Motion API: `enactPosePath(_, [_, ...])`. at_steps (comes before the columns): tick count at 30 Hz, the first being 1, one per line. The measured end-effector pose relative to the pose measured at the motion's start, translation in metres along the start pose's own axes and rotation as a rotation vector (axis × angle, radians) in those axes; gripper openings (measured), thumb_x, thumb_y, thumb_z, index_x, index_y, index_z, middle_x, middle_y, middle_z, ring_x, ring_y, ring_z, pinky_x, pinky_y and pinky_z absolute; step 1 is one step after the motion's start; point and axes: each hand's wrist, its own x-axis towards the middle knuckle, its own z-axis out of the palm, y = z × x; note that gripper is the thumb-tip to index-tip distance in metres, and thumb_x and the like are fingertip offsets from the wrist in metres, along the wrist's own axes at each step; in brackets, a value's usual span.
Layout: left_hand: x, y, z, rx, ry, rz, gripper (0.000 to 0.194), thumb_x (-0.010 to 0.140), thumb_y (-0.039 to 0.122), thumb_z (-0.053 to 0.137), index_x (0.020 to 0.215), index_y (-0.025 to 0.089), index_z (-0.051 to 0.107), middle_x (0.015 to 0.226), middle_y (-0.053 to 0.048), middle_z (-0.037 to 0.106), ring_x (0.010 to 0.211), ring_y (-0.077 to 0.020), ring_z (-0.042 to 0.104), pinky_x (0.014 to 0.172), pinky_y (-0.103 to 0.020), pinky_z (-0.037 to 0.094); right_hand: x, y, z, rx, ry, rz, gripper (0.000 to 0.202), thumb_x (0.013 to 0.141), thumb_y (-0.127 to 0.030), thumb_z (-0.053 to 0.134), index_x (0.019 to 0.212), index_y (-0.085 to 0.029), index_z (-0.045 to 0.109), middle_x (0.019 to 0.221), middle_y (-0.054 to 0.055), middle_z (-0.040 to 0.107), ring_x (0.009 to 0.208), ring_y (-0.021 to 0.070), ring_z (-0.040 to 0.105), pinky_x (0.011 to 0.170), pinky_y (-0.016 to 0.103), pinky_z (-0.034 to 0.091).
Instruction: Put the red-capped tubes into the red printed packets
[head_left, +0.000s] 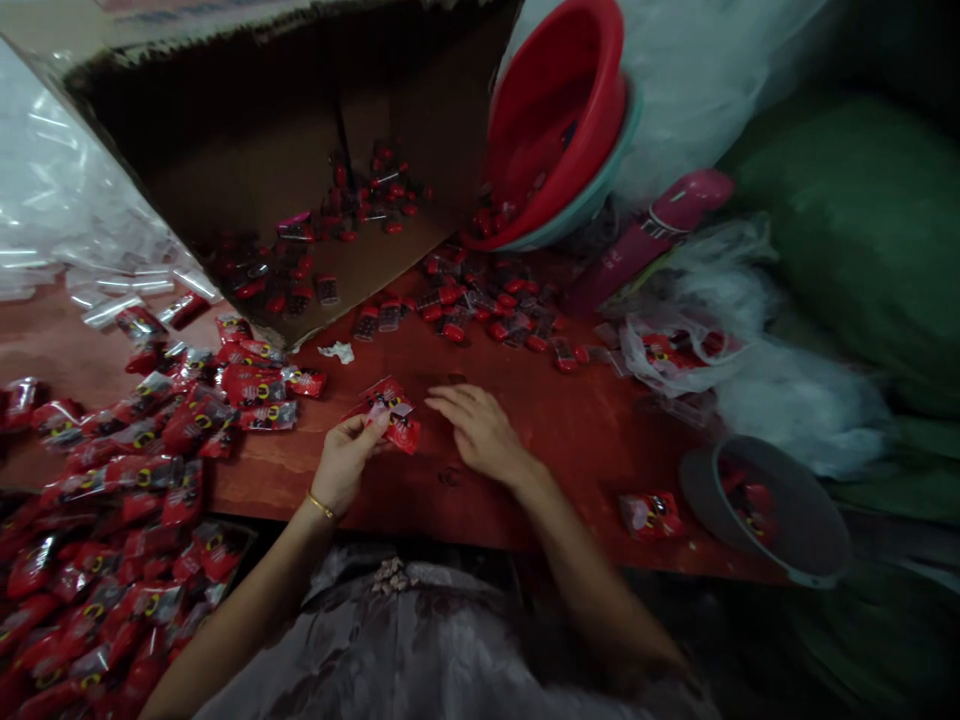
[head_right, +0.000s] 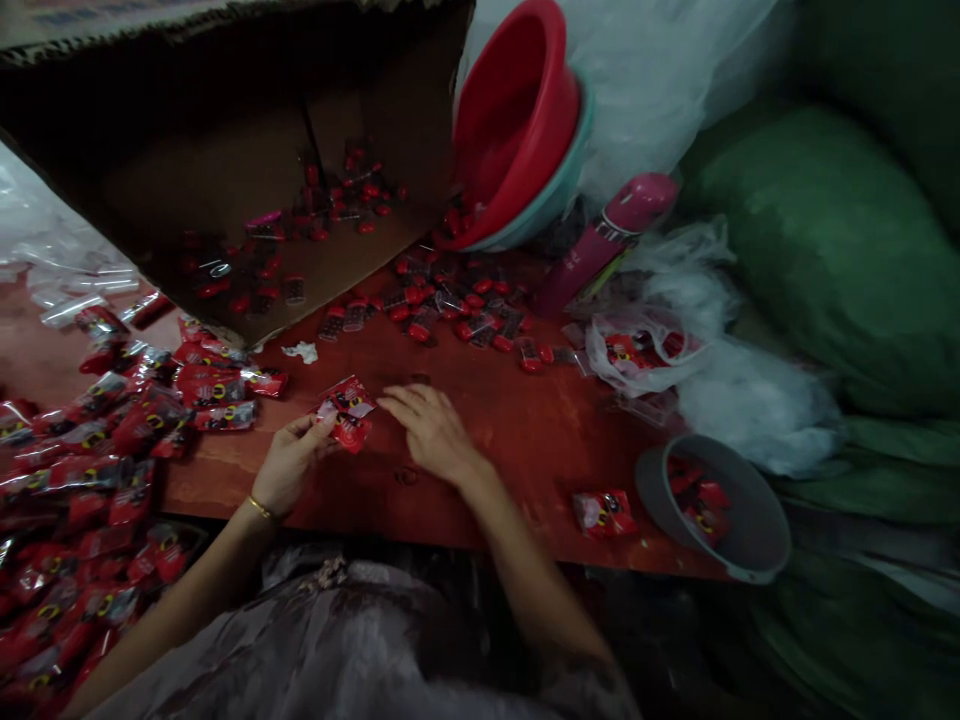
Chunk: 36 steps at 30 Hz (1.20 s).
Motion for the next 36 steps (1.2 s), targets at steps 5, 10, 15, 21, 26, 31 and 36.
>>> enactPosePath(5, [0.002, 0.011, -0.001, -0.027, -0.106, -0.085, 0.038, 0.046, 0.038, 0.083, 0.067, 0.012, 0.064, 0.062, 0.000, 0.066, 0.055, -0.0093, 0.060, 0.056, -0.021, 0.049, 0.017, 0.041, -0.035, -0.298, -0.440, -0.245, 0.051, 0.076, -0.006, 0.046, 0.122, -0.026, 0.054, 0.135, 0.006, 0.049, 0.125, 0.0251, 0.034, 0.102, 0.045, 0.023])
enactPosePath(10, [0.005, 0.008, -0.006, -0.037, -0.123, -0.119, 0.039, 0.046, 0.036, 0.084, 0.070, 0.012, 0.064, 0.067, -0.002, 0.068, 0.057, -0.0103, 0.062, 0.059, -0.023, 0.051, 0.005, 0.047, -0.047, -0.372, -0.392, -0.137, 0.034, 0.078, -0.018, 0.054, 0.112, -0.017, 0.058, 0.106, 0.013, 0.062, 0.101, 0.0259, 0.049, 0.092, 0.042, 0.030])
enactPosePath(15, [0.005, 0.008, -0.005, -0.036, -0.116, -0.097, 0.039, 0.045, 0.035, 0.084, 0.070, 0.012, 0.063, 0.063, 0.001, 0.066, 0.055, -0.0099, 0.061, 0.063, -0.026, 0.053, -0.026, 0.044, -0.034, -0.187, -0.180, 0.234, 0.020, 0.080, -0.035, 0.057, 0.090, -0.017, 0.058, 0.075, 0.005, 0.063, 0.069, 0.0197, 0.056, 0.069, 0.033, 0.040])
enactPosePath(21, [0.002, 0.008, 0.003, -0.069, -0.091, -0.082, 0.042, 0.046, 0.040, 0.083, 0.067, 0.014, 0.057, 0.053, 0.004, 0.062, 0.048, -0.0081, 0.057, 0.056, -0.023, 0.051, -0.052, -0.006, -0.003, 0.604, 0.190, 0.521, 0.029, 0.081, -0.042, 0.055, 0.099, -0.019, 0.054, 0.074, 0.001, 0.066, 0.053, 0.0127, 0.057, 0.056, 0.026, 0.046])
enactPosePath(26, [0.000, 0.007, 0.006, -0.059, -0.118, -0.069, 0.042, 0.051, 0.043, 0.080, 0.068, 0.015, 0.055, 0.055, 0.003, 0.062, 0.050, -0.0089, 0.058, 0.058, -0.023, 0.050, -0.054, -0.047, 0.003, 0.829, 0.292, 0.541, 0.023, 0.082, -0.040, 0.054, 0.075, -0.019, 0.056, 0.066, 0.001, 0.066, 0.046, 0.0092, 0.053, 0.050, 0.023, 0.045])
enactPosePath(31, [0.000, 0.002, 0.007, -0.044, -0.131, -0.028, 0.039, 0.053, 0.043, 0.079, 0.071, 0.015, 0.059, 0.059, 0.003, 0.062, 0.052, -0.0077, 0.056, 0.059, -0.021, 0.048, -0.053, -0.061, 0.009, 0.955, 0.263, 0.571, 0.022, 0.081, -0.040, 0.056, 0.077, -0.018, 0.056, 0.063, -0.001, 0.064, 0.044, 0.0081, 0.052, 0.045, 0.020, 0.042])
enactPosePath(36, [0.001, -0.003, 0.002, 0.035, -0.136, 0.091, 0.035, 0.059, 0.044, 0.075, 0.070, 0.014, 0.062, 0.066, 0.002, 0.063, 0.058, -0.0072, 0.054, 0.062, -0.020, 0.044, -0.054, -0.064, 0.021, 1.146, 0.191, 0.635, 0.028, 0.079, -0.043, 0.058, 0.069, -0.018, 0.055, 0.059, -0.002, 0.062, 0.040, 0.0062, 0.049, 0.041, 0.018, 0.039])
